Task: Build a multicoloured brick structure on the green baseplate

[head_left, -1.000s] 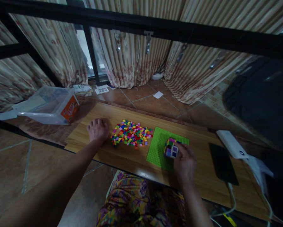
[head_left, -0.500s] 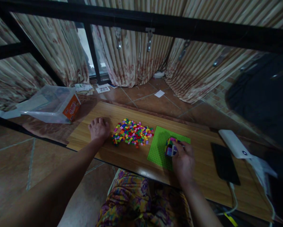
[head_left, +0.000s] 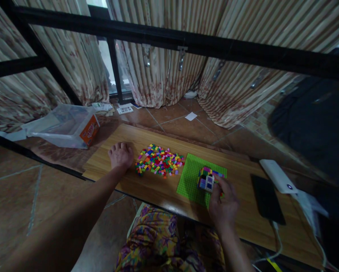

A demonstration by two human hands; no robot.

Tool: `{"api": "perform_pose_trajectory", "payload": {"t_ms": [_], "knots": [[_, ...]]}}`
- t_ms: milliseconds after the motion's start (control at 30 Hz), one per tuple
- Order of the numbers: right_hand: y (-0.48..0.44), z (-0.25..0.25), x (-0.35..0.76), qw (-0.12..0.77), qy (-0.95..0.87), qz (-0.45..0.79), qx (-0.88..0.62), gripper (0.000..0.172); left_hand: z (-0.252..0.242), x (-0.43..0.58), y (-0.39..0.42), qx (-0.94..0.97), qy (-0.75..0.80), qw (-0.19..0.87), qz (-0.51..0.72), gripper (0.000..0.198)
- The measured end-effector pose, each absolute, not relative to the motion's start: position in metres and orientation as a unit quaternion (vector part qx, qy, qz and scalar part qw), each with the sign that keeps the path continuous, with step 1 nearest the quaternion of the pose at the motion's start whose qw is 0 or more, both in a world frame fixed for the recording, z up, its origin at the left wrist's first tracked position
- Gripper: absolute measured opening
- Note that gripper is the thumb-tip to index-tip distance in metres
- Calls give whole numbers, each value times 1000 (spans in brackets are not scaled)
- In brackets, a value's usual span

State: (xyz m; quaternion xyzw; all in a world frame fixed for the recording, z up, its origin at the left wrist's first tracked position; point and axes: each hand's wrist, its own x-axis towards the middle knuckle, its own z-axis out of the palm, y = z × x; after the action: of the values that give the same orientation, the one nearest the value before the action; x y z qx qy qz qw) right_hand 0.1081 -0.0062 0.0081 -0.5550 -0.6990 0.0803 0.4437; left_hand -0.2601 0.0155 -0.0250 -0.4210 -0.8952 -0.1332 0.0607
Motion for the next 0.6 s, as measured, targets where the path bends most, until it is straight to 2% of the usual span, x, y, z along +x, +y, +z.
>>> {"api": "perform_pose_trajectory", "payload": {"t_ms": [267,600], "knots": [[-50,-18,43,375,-749,260,-480,27,-24,-261,14,-421,-898,52,-120,43],[-23,-24,10,303,-780,230,-497,24,-27,-263,13,-428,-895,61,-111,42]]}}
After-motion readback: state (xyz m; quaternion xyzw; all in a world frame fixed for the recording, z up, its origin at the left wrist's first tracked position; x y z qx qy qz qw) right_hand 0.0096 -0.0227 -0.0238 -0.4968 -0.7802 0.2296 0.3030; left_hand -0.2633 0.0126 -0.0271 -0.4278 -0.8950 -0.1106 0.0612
